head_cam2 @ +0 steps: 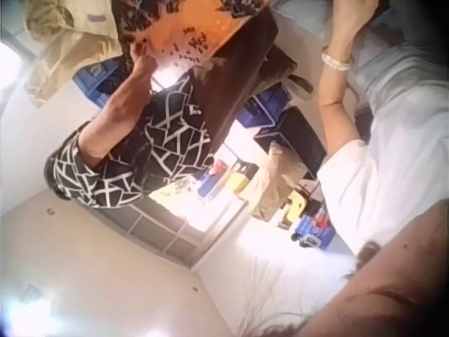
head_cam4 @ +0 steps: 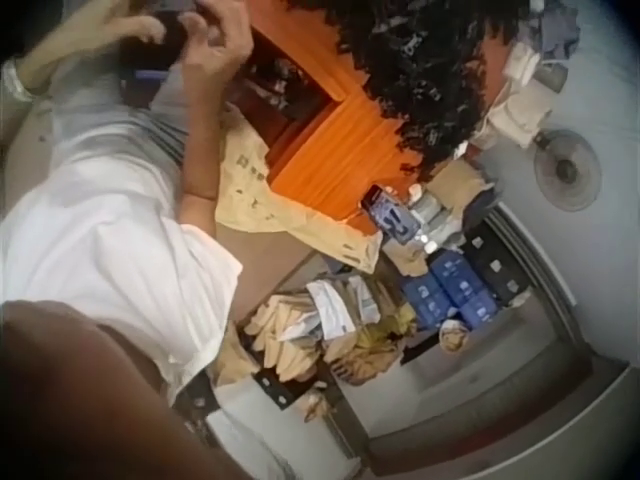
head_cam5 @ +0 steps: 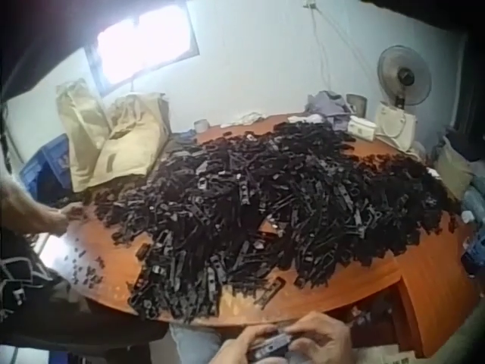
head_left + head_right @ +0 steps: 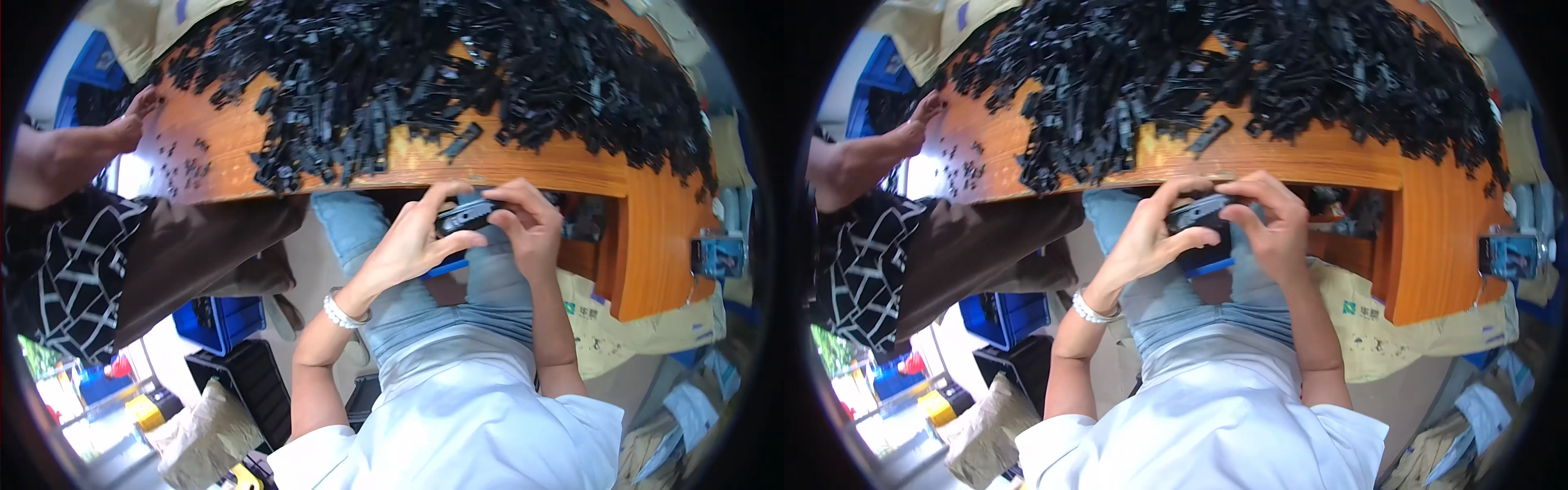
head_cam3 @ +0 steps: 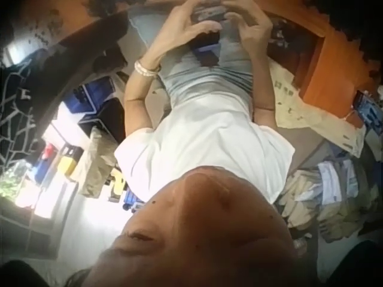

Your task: Assembling or inspecting small black plastic components at a workbench.

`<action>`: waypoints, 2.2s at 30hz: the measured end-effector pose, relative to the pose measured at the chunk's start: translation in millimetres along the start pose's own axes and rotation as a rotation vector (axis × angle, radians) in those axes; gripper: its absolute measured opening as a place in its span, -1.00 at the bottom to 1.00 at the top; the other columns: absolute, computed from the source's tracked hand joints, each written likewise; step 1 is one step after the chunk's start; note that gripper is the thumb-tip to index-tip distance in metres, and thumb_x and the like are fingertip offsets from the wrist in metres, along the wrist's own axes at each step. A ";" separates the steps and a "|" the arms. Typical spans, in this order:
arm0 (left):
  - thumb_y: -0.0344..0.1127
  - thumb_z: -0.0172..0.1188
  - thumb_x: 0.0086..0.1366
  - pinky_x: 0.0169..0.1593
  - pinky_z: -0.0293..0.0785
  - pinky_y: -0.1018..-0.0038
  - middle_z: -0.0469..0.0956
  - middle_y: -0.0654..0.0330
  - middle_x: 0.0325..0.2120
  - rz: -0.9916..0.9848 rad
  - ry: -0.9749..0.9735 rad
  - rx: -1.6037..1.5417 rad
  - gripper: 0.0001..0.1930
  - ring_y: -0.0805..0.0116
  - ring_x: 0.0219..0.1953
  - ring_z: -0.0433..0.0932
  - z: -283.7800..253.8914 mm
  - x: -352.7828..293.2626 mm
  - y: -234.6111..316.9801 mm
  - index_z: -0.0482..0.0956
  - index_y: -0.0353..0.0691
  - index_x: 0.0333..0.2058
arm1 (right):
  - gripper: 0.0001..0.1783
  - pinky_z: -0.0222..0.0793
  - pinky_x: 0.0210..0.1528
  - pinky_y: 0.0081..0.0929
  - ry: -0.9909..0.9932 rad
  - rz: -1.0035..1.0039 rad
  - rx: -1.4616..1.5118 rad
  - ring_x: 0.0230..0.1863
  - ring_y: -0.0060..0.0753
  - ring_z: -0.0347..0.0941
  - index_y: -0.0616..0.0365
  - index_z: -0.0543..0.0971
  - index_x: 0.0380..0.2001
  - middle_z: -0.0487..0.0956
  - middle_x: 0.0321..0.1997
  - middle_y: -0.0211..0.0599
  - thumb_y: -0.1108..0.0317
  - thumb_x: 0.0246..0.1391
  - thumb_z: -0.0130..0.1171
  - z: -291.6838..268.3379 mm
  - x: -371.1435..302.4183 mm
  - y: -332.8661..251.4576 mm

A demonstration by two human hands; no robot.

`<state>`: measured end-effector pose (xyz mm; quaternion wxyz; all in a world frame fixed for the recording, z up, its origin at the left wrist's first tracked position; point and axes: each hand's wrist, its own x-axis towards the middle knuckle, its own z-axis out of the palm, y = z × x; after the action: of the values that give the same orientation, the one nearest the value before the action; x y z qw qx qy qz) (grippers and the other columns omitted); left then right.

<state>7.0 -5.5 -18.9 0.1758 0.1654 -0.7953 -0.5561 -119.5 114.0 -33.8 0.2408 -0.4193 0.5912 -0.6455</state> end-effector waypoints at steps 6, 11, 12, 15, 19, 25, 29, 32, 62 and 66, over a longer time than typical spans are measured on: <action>-0.30 0.26 0.01 -0.29 0.43 0.50 0.55 0.09 -0.46 -0.084 -0.261 0.157 -0.67 0.34 -0.39 0.54 -36.3 -18.1 6.6 0.48 -0.34 -0.26 | -0.77 0.25 -0.57 -0.74 -0.157 0.242 0.308 -0.50 -0.66 0.33 0.35 0.51 -0.28 0.42 -0.39 -0.32 0.53 -0.08 0.14 12.5 -4.8 4.2; -0.49 0.12 0.08 -0.51 0.31 0.64 0.49 0.25 -0.61 -0.048 0.580 0.184 -0.95 0.55 -0.59 0.41 -113.4 -17.0 -20.3 0.54 -0.33 -0.50 | -0.79 0.33 -0.50 -0.68 -0.330 0.302 -0.296 -0.50 -0.57 0.40 0.34 0.52 -0.29 0.44 -0.42 -0.28 0.62 -0.08 0.05 12.8 -14.8 37.8; -0.51 0.08 0.12 -0.58 0.26 0.70 0.47 0.29 -0.62 -0.080 0.725 0.231 -0.94 0.63 -0.63 0.36 -138.2 -15.9 -28.7 0.53 -0.34 -0.48 | -0.79 0.36 -0.47 -0.65 -0.282 0.173 -0.447 -0.49 -0.52 0.41 0.36 0.52 -0.29 0.45 -0.41 -0.25 0.62 -0.07 0.04 17.8 -16.4 45.5; -0.44 0.12 0.12 -0.52 0.35 0.67 0.52 0.22 -0.55 -0.093 0.814 0.307 -0.87 0.58 -0.56 0.45 -201.6 1.4 -65.0 0.53 -0.36 -0.36 | -0.80 0.39 -0.39 -0.63 -0.174 0.192 -0.393 -0.42 -0.45 0.43 0.37 0.51 -0.29 0.47 -0.37 -0.18 0.62 -0.05 0.03 20.9 -14.4 47.0; -0.36 0.16 0.08 -0.48 0.40 0.60 0.54 0.14 -0.54 -0.056 0.722 0.627 -0.81 0.50 -0.55 0.49 -246.8 47.8 -103.4 0.55 -0.34 -0.35 | -0.84 0.39 -0.45 -0.56 -0.190 0.197 -0.388 -0.46 -0.36 0.47 0.36 0.52 -0.34 0.49 -0.39 -0.14 0.55 -0.05 0.05 21.5 -10.8 32.6; -0.28 0.19 -0.13 -0.36 0.44 0.42 0.54 0.04 -0.62 -0.276 0.466 0.780 -0.78 0.20 -0.51 0.55 -260.9 84.5 -115.5 0.57 -0.34 -0.54 | -0.90 0.29 -0.60 -0.75 -0.102 0.192 -0.236 -0.58 -0.61 0.41 0.34 0.52 -0.42 0.48 -0.48 -0.30 0.56 -0.02 0.03 5.7 25.0 -5.5; -0.26 0.24 -0.10 -0.36 0.43 0.48 0.54 0.05 -0.65 -0.339 0.441 0.689 -0.75 0.27 -0.54 0.54 -262.5 90.8 -108.1 0.57 -0.38 -0.55 | -0.89 0.22 -0.64 -0.77 0.103 0.053 -0.293 -0.64 -0.68 0.36 0.32 0.53 -0.43 0.47 -0.51 -0.35 0.55 0.01 0.00 -4.3 91.2 -14.1; -0.30 0.25 -0.08 -0.38 0.41 0.52 0.55 0.08 -0.64 -0.345 0.363 0.765 -0.78 0.35 -0.56 0.53 -264.2 87.8 -105.1 0.58 -0.39 -0.54 | -0.87 0.27 -0.60 -0.65 0.116 -0.155 -0.530 -0.63 -0.55 0.39 0.30 0.54 -0.40 0.49 -0.50 -0.31 0.55 -0.02 0.02 -4.1 147.9 5.9; -0.58 0.17 0.02 -0.55 0.41 0.66 0.52 0.04 -0.43 -0.055 0.076 -1.027 -0.61 0.43 -0.52 0.50 -45.4 34.7 -10.3 0.38 -0.40 -0.11 | -0.79 0.25 -0.58 -0.64 -0.112 -0.374 -0.430 -0.58 -0.50 0.37 0.26 0.56 -0.38 0.45 -0.54 -0.29 0.62 -0.21 0.17 12.1 87.5 -48.0; -0.64 0.16 0.02 -0.34 0.51 0.57 0.52 0.03 -0.36 0.017 0.112 -0.803 -0.63 0.36 -0.35 0.55 -41.6 31.8 -1.0 0.40 -0.41 -0.13 | -0.75 0.28 -0.57 -0.59 -0.091 -0.425 -0.506 -0.58 -0.43 0.38 0.26 0.56 -0.34 0.43 -0.55 -0.26 0.62 -0.22 0.17 16.2 74.1 -41.6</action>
<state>-1.7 -54.9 -3.5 0.2742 0.1073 -0.5054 -0.8111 -137.9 52.9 24.5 0.0151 -0.6080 0.6206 -0.4949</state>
